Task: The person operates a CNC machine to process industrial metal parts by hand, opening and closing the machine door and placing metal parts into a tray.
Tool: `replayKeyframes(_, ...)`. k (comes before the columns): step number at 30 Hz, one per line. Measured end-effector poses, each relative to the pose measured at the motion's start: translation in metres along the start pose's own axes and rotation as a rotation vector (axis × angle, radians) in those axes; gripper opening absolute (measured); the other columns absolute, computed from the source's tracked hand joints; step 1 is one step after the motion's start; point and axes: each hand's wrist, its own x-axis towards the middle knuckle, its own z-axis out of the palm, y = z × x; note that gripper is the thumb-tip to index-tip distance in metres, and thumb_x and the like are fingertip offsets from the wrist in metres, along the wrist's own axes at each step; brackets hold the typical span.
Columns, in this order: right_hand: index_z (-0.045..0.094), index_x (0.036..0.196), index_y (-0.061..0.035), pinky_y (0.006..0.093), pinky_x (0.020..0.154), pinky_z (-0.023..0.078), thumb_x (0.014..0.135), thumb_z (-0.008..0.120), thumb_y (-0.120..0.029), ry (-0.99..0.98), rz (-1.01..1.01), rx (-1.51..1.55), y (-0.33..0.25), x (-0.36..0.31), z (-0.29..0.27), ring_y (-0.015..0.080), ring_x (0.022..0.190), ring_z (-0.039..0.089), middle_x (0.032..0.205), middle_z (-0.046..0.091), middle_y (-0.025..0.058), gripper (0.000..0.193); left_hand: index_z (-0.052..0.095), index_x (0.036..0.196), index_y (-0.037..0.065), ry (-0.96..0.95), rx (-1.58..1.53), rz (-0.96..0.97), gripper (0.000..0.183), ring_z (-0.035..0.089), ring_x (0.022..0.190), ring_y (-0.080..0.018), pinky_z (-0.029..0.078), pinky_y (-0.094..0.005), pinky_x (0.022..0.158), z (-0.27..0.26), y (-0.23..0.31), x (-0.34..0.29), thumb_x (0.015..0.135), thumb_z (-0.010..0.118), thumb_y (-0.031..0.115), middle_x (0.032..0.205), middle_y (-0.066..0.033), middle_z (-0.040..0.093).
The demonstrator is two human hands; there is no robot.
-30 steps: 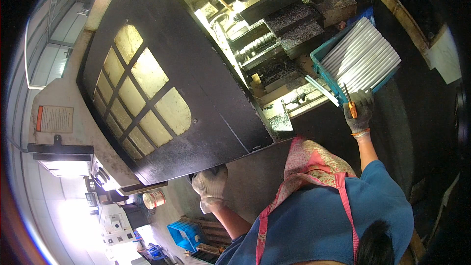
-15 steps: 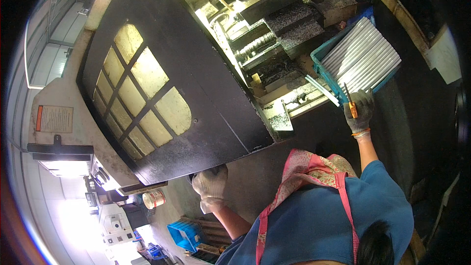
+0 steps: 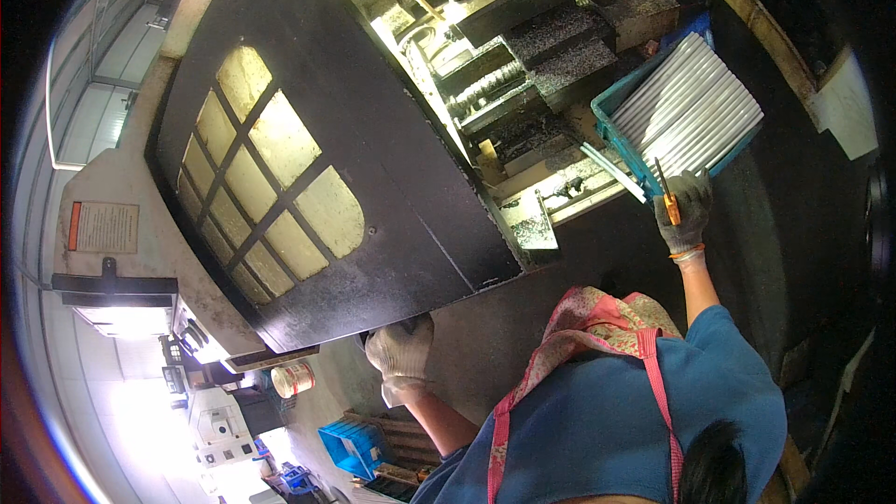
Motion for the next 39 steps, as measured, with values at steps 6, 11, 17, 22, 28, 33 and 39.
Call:
replayKeyframes(6, 0.064, 0.111, -0.0102, 0.0619, 0.122, 0.034, 0.102, 0.065, -0.036, -0.010, -0.025, -0.015, 0.002, -0.001, 0.000, 0.0347, 0.116, 0.060, 0.111, 0.063, 0.0105, 0.027, 0.075, 0.078, 0.009, -0.007, -0.026, -0.004, 0.032, 0.072, 0.068, -0.0409, 0.056, -0.0494, 0.067, -0.004, 0.003, -0.001, 0.084, 0.081, 0.040, 0.071, -0.0158, 0.073)
replayKeyframes(11, 0.063, 0.113, -0.0105, 0.0620, 0.122, 0.034, 0.103, 0.064, -0.036, -0.040, -0.029, -0.020, 0.003, -0.002, 0.000, 0.0341, 0.117, 0.060, 0.112, 0.063, 0.0103, 0.028, 0.074, 0.079, 0.010, 0.028, -0.041, 0.027, 0.030, 0.071, 0.066, -0.0407, 0.056, -0.0489, 0.067, -0.002, 0.003, -0.001, 0.083, 0.081, 0.038, 0.069, -0.0145, 0.072)
replayKeyframes(17, 0.061, 0.127, -0.0094, 0.0634, 0.124, 0.031, 0.102, 0.063, -0.042, -0.053, -0.034, -0.024, 0.012, -0.015, 0.009, 0.0434, 0.136, 0.049, 0.133, 0.057, 0.0168, 0.041, 0.073, 0.081, 0.010, -0.013, -0.005, 0.004, 0.030, 0.072, 0.067, -0.0400, 0.056, -0.0488, 0.068, 0.001, -0.003, -0.001, 0.083, 0.081, 0.039, 0.070, -0.0144, 0.072)
replayKeyframes(22, 0.061, 0.127, -0.0095, 0.0629, 0.124, 0.031, 0.103, 0.063, -0.043, -0.071, -0.044, -0.035, 0.013, -0.015, 0.009, 0.0438, 0.136, 0.048, 0.133, 0.057, 0.0172, 0.041, 0.074, 0.082, 0.010, -0.033, 0.001, -0.011, 0.031, 0.072, 0.067, -0.0395, 0.057, -0.0484, 0.069, 0.000, -0.002, -0.001, 0.083, 0.081, 0.039, 0.070, -0.0139, 0.072)
replayKeyframes(28, 0.064, 0.111, -0.0106, 0.0616, 0.121, 0.034, 0.103, 0.063, -0.040, -0.002, -0.029, -0.022, 0.004, -0.004, 0.004, 0.0348, 0.115, 0.060, 0.110, 0.062, 0.0112, 0.030, 0.074, 0.084, 0.009, -0.061, 0.009, -0.015, 0.032, 0.073, 0.069, -0.0394, 0.057, -0.0490, 0.069, -0.003, 0.001, 0.000, 0.084, 0.081, 0.040, 0.072, -0.0142, 0.074)
replayKeyframes(33, 0.065, 0.111, -0.0102, 0.0610, 0.121, 0.036, 0.102, 0.065, -0.039, -0.001, -0.020, -0.032, 0.001, -0.001, 0.001, 0.0349, 0.115, 0.061, 0.110, 0.064, 0.0109, 0.030, 0.075, 0.084, 0.009, -0.022, -0.011, -0.003, 0.031, 0.074, 0.070, -0.0386, 0.057, -0.0483, 0.068, -0.003, 0.002, -0.001, 0.084, 0.081, 0.040, 0.073, -0.0142, 0.074)
replayKeyframes(39, 0.066, 0.111, -0.0095, 0.0604, 0.120, 0.037, 0.101, 0.067, -0.038, 0.006, -0.022, -0.024, -0.001, 0.002, -0.002, 0.0346, 0.116, 0.062, 0.109, 0.065, 0.0104, 0.031, 0.076, 0.087, 0.010, -0.030, -0.001, 0.015, 0.029, 0.073, 0.071, -0.0392, 0.057, -0.0478, 0.068, -0.001, -0.001, -0.001, 0.083, 0.081, 0.038, 0.073, -0.0141, 0.074)
